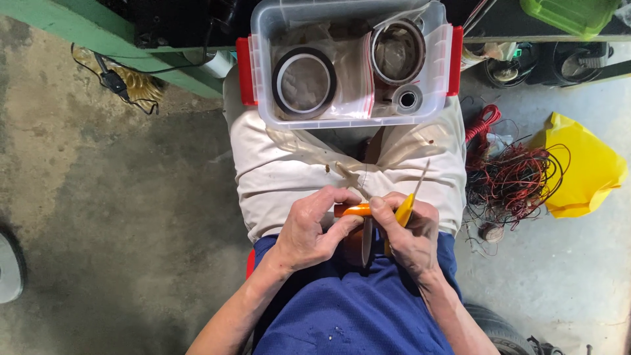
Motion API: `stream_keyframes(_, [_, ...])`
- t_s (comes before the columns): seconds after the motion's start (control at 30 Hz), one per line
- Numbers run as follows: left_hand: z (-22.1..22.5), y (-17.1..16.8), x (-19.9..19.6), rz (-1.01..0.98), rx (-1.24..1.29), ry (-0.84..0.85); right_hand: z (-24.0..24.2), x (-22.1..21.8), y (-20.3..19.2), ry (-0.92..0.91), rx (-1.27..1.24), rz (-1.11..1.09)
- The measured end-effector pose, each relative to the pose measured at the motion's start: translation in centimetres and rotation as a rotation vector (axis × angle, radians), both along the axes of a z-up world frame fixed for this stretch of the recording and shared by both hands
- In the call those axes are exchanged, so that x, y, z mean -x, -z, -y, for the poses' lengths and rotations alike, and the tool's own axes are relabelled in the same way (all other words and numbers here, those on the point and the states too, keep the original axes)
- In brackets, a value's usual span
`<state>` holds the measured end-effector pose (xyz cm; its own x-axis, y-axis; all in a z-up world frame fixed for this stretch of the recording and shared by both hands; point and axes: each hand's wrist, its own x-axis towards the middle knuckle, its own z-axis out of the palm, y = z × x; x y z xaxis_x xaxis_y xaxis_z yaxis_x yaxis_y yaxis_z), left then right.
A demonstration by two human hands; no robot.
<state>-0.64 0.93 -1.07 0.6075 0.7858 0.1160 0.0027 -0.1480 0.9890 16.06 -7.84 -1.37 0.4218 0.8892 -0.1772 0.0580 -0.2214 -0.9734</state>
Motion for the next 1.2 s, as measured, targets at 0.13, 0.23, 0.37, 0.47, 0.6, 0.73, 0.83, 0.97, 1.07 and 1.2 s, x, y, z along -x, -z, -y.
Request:
stream_keyframes(0.13, [0.1,-0.3,0.2,-0.109,-0.117,0.032,-0.9,0.0,-1.5,-0.018,0.132,0.003])
stream_keyframes(0.23, [0.3,-1.3,0.1,-0.178,-0.171,0.004,-1.1,-0.2,-0.8,-0.047,0.170,-0.037])
stream_keyframes(0.37, [0.5,-1.3,0.8,-0.183,-0.029,-0.120,-1.9,0.7,-2.2,-0.077,0.260,-0.055])
stream_keyframes(0.47, [1.8,0.3,2.2,-0.124,0.180,-0.226,-2.2,0.7,-2.9,-0.250,0.287,0.020])
stream_keyframes(0.6, [2.6,0.4,4.1,-0.105,0.345,-0.180,-1.1,0.5,-0.8,-0.328,-0.085,0.153])
stream_keyframes(0.73, [2.9,-0.7,3.8,0.003,0.448,-0.055,-0.5,-0.6,-1.0,-0.317,-0.068,0.124])
stream_keyframes(0.83, [3.9,1.4,4.5,0.036,0.675,-0.096,-1.5,-0.4,-2.9,-0.325,-0.099,0.121])
stream_keyframes(0.97, [3.7,1.5,4.3,0.006,0.687,-0.149,-1.6,-1.1,-1.8,-0.398,-0.187,0.159])
stream_keyframes(1.07, [3.5,1.3,4.1,0.017,0.718,-0.224,-1.7,-1.3,-2.1,-0.424,-0.199,0.212])
stream_keyframes(1.2, [3.4,0.6,3.8,-0.008,0.698,-0.243,-1.5,-1.5,-1.6,-0.446,-0.195,0.238])
